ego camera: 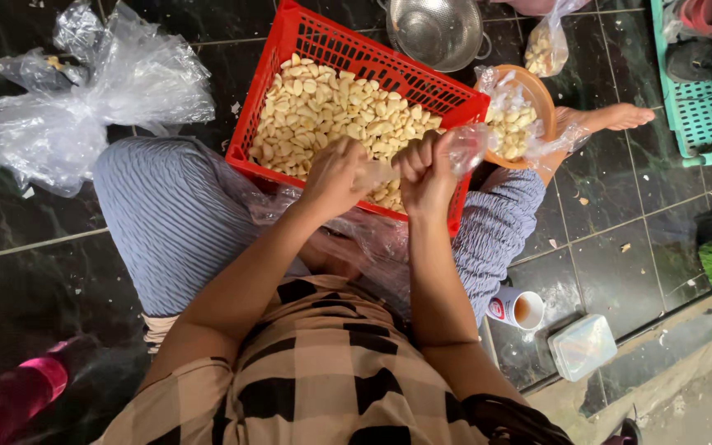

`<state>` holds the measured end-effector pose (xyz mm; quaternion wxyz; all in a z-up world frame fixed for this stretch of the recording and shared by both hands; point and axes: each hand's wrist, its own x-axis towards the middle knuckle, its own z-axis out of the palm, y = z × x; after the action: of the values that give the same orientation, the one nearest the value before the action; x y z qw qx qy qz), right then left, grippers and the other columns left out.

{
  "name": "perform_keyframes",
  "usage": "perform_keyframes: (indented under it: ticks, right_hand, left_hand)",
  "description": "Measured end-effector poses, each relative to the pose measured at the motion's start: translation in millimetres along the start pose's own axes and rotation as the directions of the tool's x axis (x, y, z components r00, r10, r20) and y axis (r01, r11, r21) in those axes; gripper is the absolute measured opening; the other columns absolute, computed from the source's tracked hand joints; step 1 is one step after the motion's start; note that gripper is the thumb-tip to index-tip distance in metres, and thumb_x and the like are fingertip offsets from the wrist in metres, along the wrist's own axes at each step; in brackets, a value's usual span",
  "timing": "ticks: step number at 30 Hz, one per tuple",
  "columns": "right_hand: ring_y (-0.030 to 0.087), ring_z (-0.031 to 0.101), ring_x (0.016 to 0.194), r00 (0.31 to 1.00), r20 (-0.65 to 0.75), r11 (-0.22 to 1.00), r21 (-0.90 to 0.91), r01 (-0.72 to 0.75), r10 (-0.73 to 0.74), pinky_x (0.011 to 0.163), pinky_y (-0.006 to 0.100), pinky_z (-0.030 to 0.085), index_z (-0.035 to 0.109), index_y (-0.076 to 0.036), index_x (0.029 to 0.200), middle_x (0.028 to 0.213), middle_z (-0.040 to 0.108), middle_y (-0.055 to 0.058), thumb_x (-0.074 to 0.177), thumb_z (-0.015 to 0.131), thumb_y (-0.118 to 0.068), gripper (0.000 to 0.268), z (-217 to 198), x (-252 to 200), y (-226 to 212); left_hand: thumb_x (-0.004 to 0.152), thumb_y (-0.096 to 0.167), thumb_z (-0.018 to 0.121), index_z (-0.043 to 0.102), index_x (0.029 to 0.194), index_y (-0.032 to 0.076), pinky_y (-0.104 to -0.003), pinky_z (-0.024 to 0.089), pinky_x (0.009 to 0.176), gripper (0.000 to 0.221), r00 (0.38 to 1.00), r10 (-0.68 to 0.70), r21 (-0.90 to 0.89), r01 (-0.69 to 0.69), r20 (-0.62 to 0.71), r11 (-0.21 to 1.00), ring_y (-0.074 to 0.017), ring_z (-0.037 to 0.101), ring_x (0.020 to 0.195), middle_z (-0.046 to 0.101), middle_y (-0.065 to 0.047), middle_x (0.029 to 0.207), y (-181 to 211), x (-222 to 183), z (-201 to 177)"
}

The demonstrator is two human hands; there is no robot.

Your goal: The person picks up cloves of garlic from a red crate and places them into small plastic bags by hand.

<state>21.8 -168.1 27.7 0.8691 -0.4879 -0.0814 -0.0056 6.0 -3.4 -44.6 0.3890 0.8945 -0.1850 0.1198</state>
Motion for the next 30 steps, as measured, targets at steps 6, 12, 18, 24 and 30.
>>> perform_keyframes:
  ticks: [6, 12, 18, 24, 30]
  right_hand:
    - [0.010, 0.060, 0.078, 0.938, -0.283, 0.956, -0.263, 0.126, -0.202, 0.093, 0.029, 0.050, 0.056, -0.008, 0.081, 0.080, 0.064, 0.002, 0.104, 0.059, -0.039, 0.039, 8.4, -17.5, 65.8]
    - [0.012, 0.045, 0.070, 0.977, 0.210, 0.852, -0.517, 0.086, 0.029, 0.077, 0.026, 0.041, 0.050, -0.011, 0.080, 0.070, 0.049, 0.000, 0.109, 0.047, -0.035, 0.038, -16.1, -66.9, 106.6]
    - [0.047, 0.036, 0.146, 0.934, -0.298, 0.544, -0.760, -0.356, 0.195, 0.128, 0.056, 0.019, 0.046, 0.010, 0.148, 0.149, 0.045, 0.038, 0.099, 0.055, -0.068, 0.092, -40.0, -38.2, 97.5]
    - [0.009, 0.060, 0.062, 0.963, 0.143, 0.649, -0.760, -0.043, 0.230, 0.065, 0.023, 0.050, 0.079, -0.008, 0.084, 0.064, 0.068, 0.003, 0.081, 0.089, -0.016, 0.014, -16.3, -27.9, 12.1]
    - [0.021, 0.063, 0.064, 0.945, 0.326, 0.452, -0.846, 0.283, 0.018, 0.063, 0.031, 0.051, 0.071, -0.011, 0.079, 0.068, 0.064, 0.005, 0.079, 0.088, -0.020, 0.019, -31.3, -29.9, 22.9]
  left_hand:
    - [0.098, 0.063, 0.053, 0.058, 0.127, 0.005, -0.040, 0.060, 0.074, 0.065, 0.684, -0.460, -0.744, 0.664, 0.567, 0.070, -0.0280, 0.073, 0.087, 0.062, -0.013, 0.098, 11.3, -6.8, 34.9]
    - [0.094, 0.033, 0.068, 0.073, 0.098, 0.010, -0.034, 0.059, 0.075, 0.024, 0.569, -0.481, -0.738, 0.417, 0.667, -0.530, -0.0227, 0.073, 0.084, 0.071, -0.002, 0.080, -23.6, 4.8, 9.1]
    - [0.110, 0.041, 0.044, 0.055, 0.091, 0.016, -0.028, 0.048, 0.080, 0.032, 0.681, -0.632, -0.894, 0.447, 0.370, -0.041, -0.0085, 0.055, 0.067, 0.042, 0.009, 0.067, -20.8, 1.7, -18.8]
    - [0.104, 0.037, 0.048, 0.057, 0.109, 0.010, -0.048, 0.047, 0.088, 0.030, 0.905, -0.371, -0.335, 0.423, 0.208, 0.842, -0.0323, 0.069, 0.096, 0.067, -0.011, 0.090, 5.8, -13.7, -21.7]
    - [0.100, 0.034, 0.044, 0.054, 0.120, 0.014, -0.053, 0.038, 0.087, 0.029, 0.925, -0.160, 0.184, 0.101, 0.345, 0.978, -0.0365, 0.066, 0.103, 0.069, -0.012, 0.106, 6.2, -12.6, -7.3]
